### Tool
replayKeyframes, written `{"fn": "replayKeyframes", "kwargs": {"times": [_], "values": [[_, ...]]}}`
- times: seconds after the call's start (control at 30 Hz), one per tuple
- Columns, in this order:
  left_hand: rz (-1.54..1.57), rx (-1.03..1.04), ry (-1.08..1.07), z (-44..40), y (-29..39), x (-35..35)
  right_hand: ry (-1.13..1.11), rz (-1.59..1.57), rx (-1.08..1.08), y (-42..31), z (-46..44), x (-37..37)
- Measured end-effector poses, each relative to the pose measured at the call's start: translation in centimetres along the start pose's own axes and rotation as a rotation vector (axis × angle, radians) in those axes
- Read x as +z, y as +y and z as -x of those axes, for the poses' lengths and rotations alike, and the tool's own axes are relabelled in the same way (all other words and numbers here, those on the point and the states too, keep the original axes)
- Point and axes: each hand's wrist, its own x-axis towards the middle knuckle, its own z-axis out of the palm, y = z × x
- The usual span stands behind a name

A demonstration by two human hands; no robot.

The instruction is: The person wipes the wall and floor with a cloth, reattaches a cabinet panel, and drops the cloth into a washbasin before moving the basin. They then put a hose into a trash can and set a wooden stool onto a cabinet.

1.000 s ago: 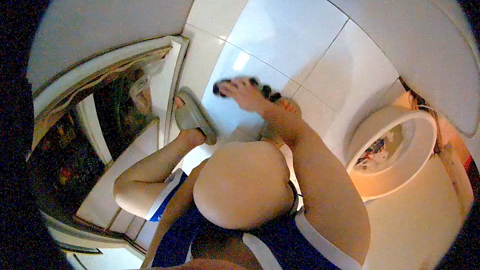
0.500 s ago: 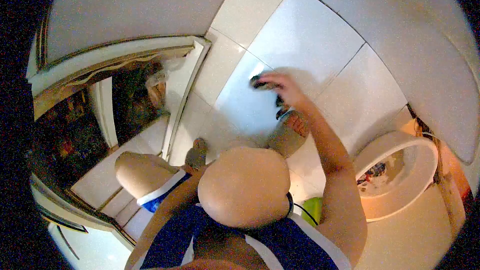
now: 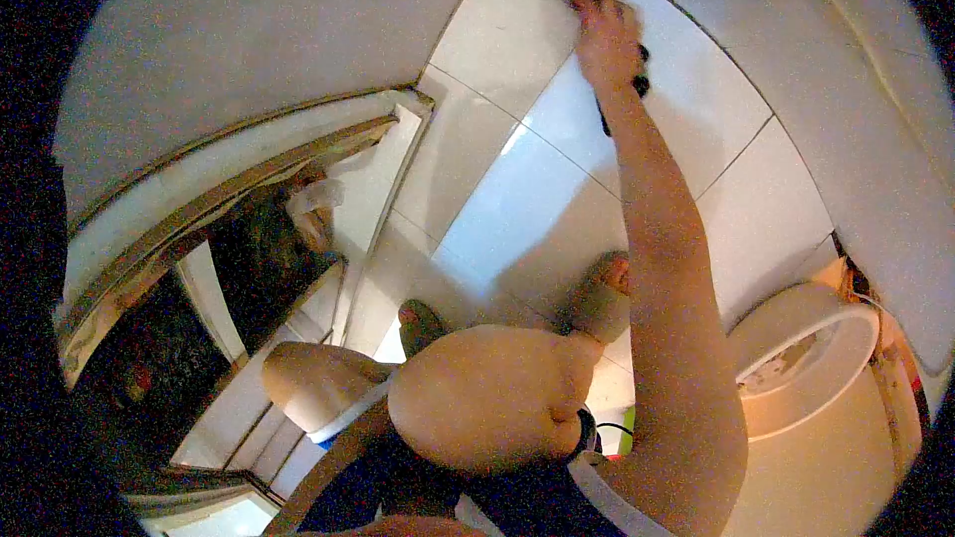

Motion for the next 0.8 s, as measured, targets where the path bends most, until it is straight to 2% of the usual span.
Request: {"fn": "replayKeyframes", "kwargs": {"times": [0.03, 0.1, 0.17, 0.23, 0.27, 0.33, 0.37, 0.4, 0.43, 0.5, 0.57, 0.6, 0.67, 0.7, 0.77, 0.8], "values": [[0.004, 0.023, -0.003, 0.6, 0.6, -0.5, -0.039, -0.110, -0.044, -1.7, -0.6, 0.9], [0.005, 0.057, -0.006, 1.7, 1.2, -1.2, -0.232, -0.073, -0.194, -5.1, -1.7, 3.3], [0.015, 0.094, -0.014, 2.4, 1.8, -1.5, -0.176, -0.219, -0.297, -7.8, 0.5, 4.3], [0.020, 0.106, -0.028, 3.5, 1.8, -0.6, -0.286, -0.278, -0.346, -9.9, 4.1, 3.3], [-0.043, 0.089, -0.006, 4.1, 1.9, -0.3, -0.383, -0.244, -0.398, -10.5, 6.4, 2.9], [-0.131, 0.079, 0.028, 4.5, 1.5, 0.9, -0.373, -0.371, -0.479, -11.2, 12.5, 2.1], [-0.148, 0.086, 0.045, 4.3, 0.7, 1.8, -0.506, -0.245, -0.504, -12.2, 15.2, 0.6], [-0.160, 0.091, 0.065, 4.0, -0.2, 2.9, -0.444, -0.250, -0.566, -12.6, 18.4, -0.8], [-0.178, 0.092, 0.087, 3.5, -1.3, 4.1, -0.671, -0.335, -0.455, -13.0, 21.8, -1.2], [-0.203, 0.092, 0.128, 2.1, -4.2, 7.1, -0.647, -0.460, -0.680, -13.4, 27.9, -2.9], [-0.223, 0.081, 0.170, 0.2, -7.8, 10.6, -0.802, -0.520, -0.863, -14.2, 32.4, -5.5], [-0.234, 0.075, 0.191, -1.0, -9.9, 12.5, -0.807, -0.512, -0.866, -14.7, 33.5, -6.3], [-0.263, 0.070, 0.239, -3.8, -14.4, 16.6, -1.033, -0.451, -0.897, -15.5, 33.6, -7.3], [-0.279, 0.073, 0.262, -5.3, -16.6, 18.8, -1.030, -0.416, -0.912, -16.1, 32.8, -7.8], [-0.306, 0.080, 0.304, -8.4, -21.1, 23.0, -1.448, -0.657, -0.379, -18.0, 31.7, -8.4], [-0.321, 0.083, 0.318, -9.7, -22.8, 24.9, -1.306, -0.660, -0.368, -18.3, 31.5, -9.3]]}}
